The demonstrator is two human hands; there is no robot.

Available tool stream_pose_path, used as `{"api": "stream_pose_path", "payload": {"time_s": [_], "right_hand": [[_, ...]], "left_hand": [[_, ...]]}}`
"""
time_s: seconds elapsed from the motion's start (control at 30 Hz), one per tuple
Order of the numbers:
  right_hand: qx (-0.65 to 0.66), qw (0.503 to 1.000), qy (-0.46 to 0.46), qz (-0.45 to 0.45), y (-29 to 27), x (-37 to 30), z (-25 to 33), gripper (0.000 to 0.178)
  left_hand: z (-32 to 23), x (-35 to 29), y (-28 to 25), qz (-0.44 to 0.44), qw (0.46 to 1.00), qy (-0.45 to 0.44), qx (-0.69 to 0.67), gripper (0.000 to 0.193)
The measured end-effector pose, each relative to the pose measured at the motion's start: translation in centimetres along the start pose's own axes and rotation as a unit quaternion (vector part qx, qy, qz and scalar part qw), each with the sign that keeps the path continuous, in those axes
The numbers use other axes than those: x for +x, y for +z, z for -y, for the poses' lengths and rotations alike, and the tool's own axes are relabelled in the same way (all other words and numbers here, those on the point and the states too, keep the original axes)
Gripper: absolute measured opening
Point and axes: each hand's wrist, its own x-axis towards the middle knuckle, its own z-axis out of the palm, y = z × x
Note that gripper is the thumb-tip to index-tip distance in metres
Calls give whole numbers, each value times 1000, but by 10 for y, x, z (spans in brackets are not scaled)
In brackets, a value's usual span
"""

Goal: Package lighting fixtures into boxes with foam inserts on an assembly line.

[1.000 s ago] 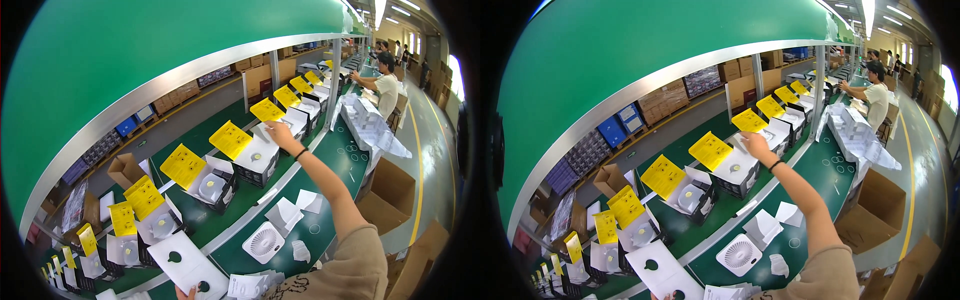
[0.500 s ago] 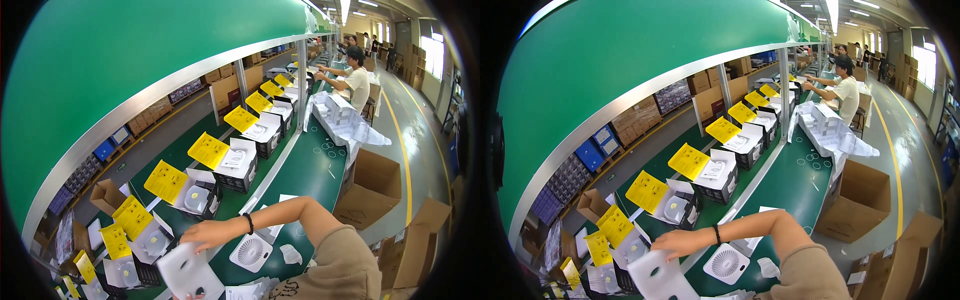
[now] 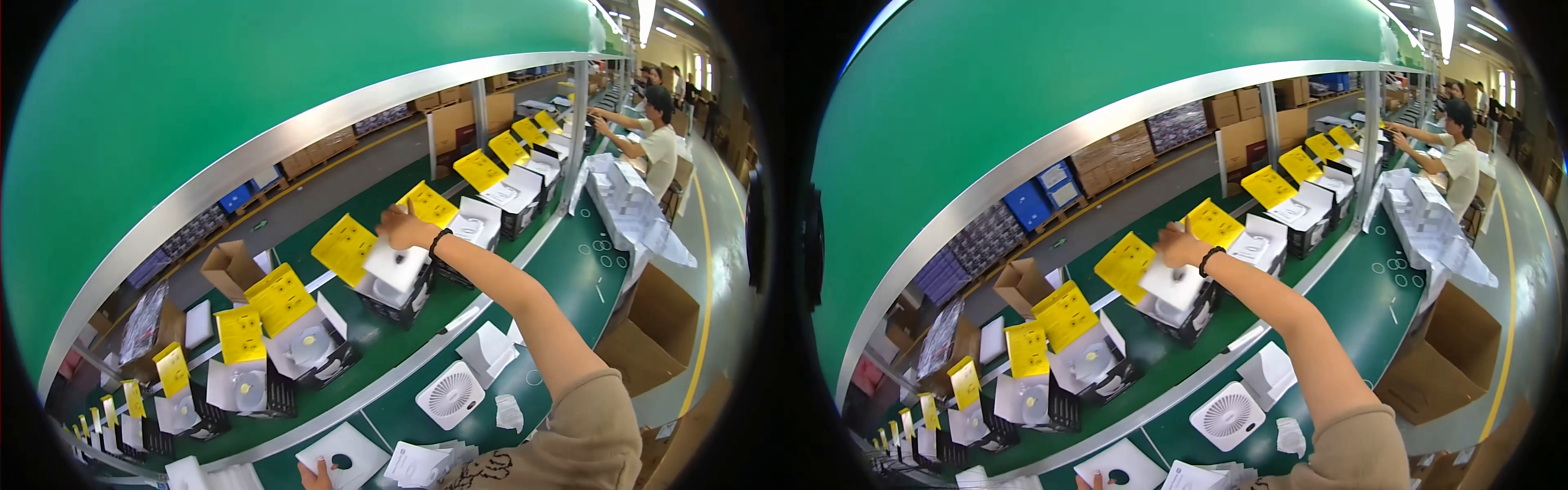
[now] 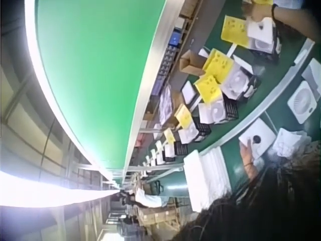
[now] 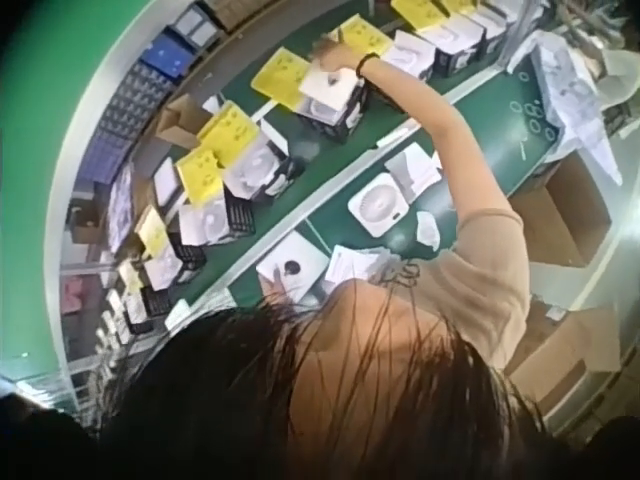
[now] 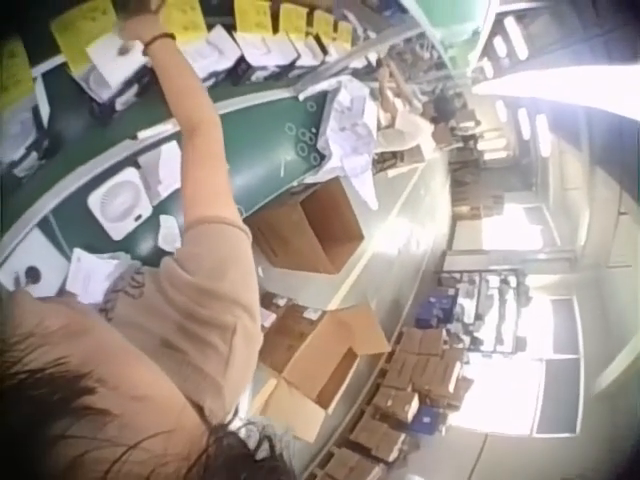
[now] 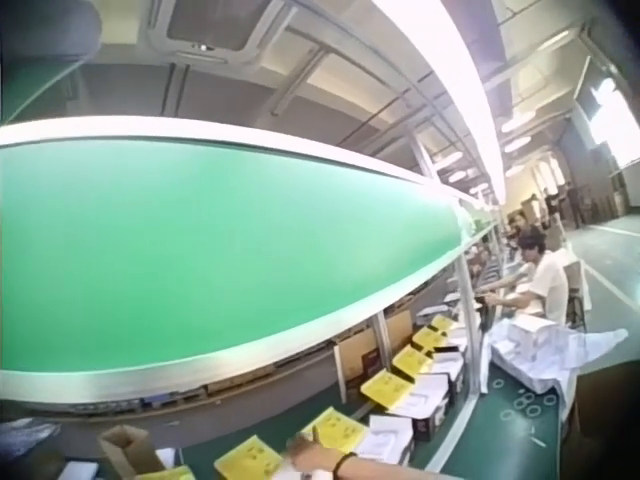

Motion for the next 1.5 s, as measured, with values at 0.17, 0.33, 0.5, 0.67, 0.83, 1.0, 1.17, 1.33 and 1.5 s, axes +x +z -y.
{"api": "stream_pose_path", "payload": {"time_s": [0.17,0.33,0.5,0.67,0.83,1.0,1.17,1.33,1.5], "right_hand": [[-45,991,-22,126,39,14,32,36],[-49,984,72,155,46,34,42,33],[-74,967,113,216,82,33,26,42],[-48,976,204,49,164,-29,39,46],[-177,941,244,150,173,-24,45,51],[130,972,182,-77,105,-63,41,41],[11,944,126,304,68,-184,54,77],[228,853,239,404,66,-255,57,79],[308,894,176,272,52,-240,8,37]], "left_hand": [[7,-5,-4,56,997,-48,13,47],[-30,-15,-12,87,988,-118,-48,47],[-16,-13,-14,99,989,-113,-5,48],[15,-3,-16,90,993,-60,53,54],[34,-3,-15,98,983,-122,91,72],[58,-20,-29,95,994,9,50,80],[29,-22,-61,107,962,-214,-130,52],[-24,-10,-66,-13,950,-55,-307,56],[-44,15,-62,29,930,-15,-366,58]]}}
